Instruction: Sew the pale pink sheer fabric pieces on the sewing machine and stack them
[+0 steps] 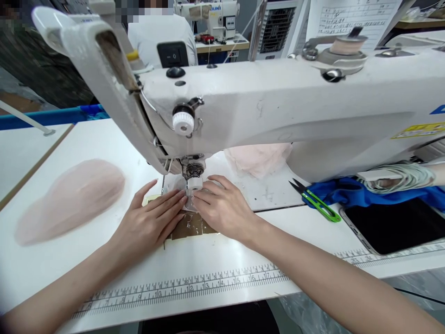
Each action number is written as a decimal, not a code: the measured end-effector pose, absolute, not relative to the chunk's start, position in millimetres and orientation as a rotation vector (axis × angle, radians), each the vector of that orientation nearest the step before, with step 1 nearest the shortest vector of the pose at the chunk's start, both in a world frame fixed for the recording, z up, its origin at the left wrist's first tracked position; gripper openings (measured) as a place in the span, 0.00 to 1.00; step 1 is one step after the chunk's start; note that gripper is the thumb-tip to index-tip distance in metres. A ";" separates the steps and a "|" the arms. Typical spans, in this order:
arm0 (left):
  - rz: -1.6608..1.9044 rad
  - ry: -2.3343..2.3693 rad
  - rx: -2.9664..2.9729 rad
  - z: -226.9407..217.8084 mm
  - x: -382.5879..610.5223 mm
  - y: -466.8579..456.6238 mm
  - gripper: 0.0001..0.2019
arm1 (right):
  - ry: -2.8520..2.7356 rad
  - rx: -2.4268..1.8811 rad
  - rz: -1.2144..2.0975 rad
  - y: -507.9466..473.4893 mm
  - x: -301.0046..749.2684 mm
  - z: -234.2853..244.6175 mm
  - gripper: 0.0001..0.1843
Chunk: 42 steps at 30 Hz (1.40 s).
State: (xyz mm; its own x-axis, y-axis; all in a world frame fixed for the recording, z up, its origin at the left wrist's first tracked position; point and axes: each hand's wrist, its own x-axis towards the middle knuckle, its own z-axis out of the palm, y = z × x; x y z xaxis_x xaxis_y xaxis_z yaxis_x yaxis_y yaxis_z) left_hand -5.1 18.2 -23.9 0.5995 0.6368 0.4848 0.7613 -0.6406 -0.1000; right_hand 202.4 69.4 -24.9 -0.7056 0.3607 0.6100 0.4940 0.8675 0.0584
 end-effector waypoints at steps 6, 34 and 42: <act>-0.616 -1.132 -2.556 -22.6 -5.8 21.7 0.13 | -2.422 -0.614 -0.261 70.3 202.9 -26.2 0.09; -0.574 -1.200 -2.550 -24.3 -6.7 37.8 0.15 | -2.515 -0.724 -0.321 80.9 199.8 -29.9 0.12; -0.593 -1.218 -2.561 -25.4 -7.7 37.8 0.16 | -2.537 -0.740 -0.329 81.2 199.8 -29.8 0.13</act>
State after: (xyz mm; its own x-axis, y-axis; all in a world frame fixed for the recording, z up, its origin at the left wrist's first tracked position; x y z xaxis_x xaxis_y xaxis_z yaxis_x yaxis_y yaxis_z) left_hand -7.7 37.8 -25.4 0.5693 0.6827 0.4581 0.7817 -0.6221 -0.0445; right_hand 199.8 81.2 -29.8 -0.7418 0.4426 0.5038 0.5566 0.8254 0.0944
